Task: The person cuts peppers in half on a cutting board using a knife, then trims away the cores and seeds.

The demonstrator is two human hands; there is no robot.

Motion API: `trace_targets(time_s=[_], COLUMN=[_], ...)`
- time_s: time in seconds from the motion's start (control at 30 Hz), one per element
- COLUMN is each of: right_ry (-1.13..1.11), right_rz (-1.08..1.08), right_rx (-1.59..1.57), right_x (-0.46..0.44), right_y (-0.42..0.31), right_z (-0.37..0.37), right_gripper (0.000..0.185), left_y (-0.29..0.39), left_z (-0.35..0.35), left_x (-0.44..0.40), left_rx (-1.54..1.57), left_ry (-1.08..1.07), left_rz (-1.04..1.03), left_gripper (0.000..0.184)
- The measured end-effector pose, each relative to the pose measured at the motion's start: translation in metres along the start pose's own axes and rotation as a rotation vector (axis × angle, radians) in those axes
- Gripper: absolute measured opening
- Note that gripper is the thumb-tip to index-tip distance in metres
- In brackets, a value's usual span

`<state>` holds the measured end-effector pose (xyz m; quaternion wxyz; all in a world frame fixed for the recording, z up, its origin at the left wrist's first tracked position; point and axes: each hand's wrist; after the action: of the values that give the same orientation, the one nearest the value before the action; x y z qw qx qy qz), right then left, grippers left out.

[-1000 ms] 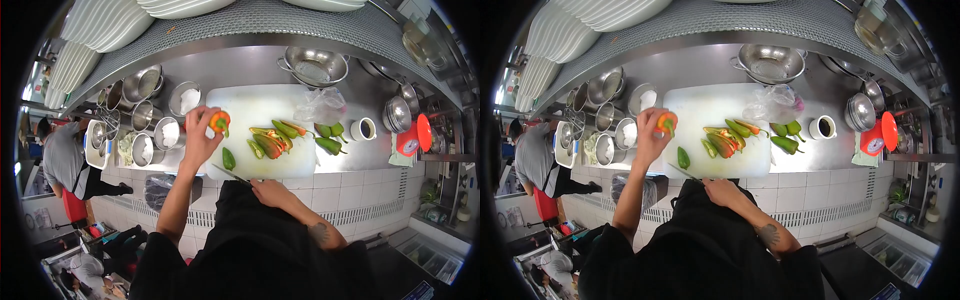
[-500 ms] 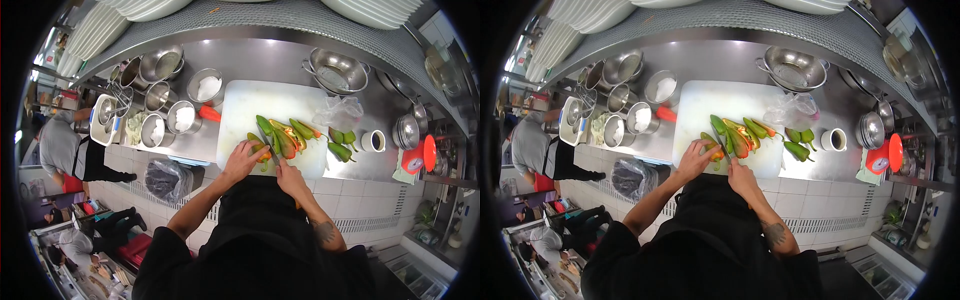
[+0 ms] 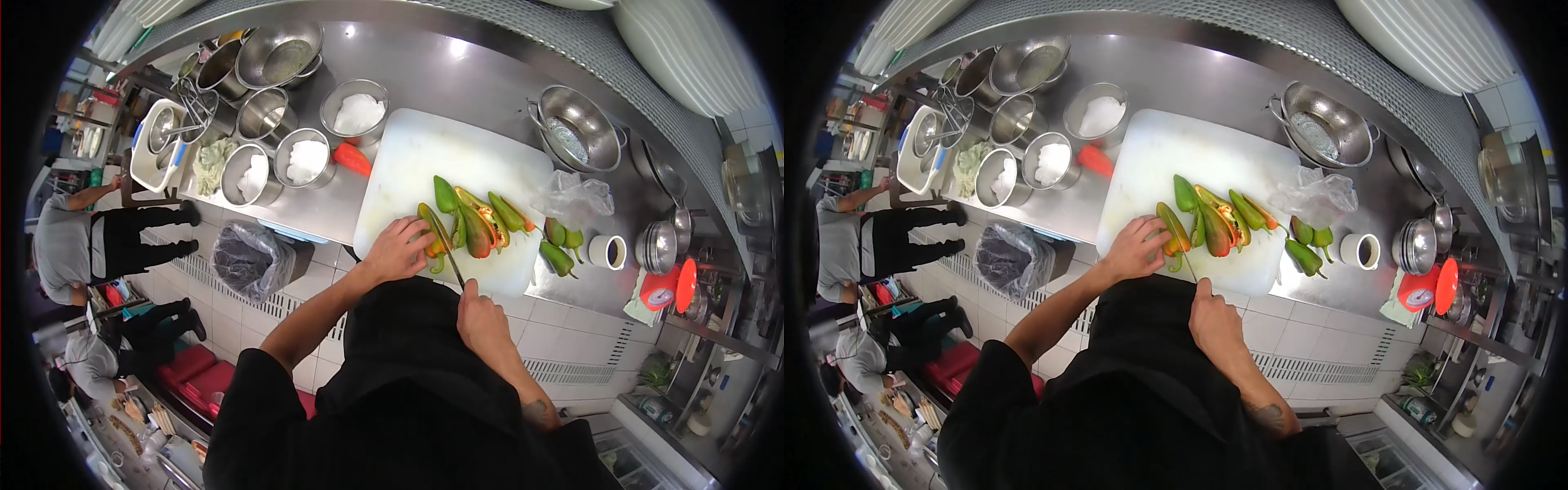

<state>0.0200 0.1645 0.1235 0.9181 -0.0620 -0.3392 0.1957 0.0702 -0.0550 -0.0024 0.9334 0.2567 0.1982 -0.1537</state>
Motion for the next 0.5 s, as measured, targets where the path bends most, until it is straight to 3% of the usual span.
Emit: trace_targets(time_s=[0.5], right_ry=[-0.141], right_rz=[-0.093], right_rx=[0.053], right_x=[-0.015], right_y=[-0.030], right_z=[0.009], right_gripper=[0.018], left_y=[-0.015], left_z=[-0.005], left_x=[0.003], left_rx=[0.051], left_ry=[0.032], left_rz=[-0.050], left_gripper=[0.043])
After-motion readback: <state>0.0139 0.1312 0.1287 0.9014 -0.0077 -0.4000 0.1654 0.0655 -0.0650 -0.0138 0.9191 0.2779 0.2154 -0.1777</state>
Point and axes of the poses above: each hand's wrist, its own x-axis away from the middle knuckle, its own z-axis out of the back of the hand, y = z × x, and after that the axes turned 13 degrees about -z, right-handed
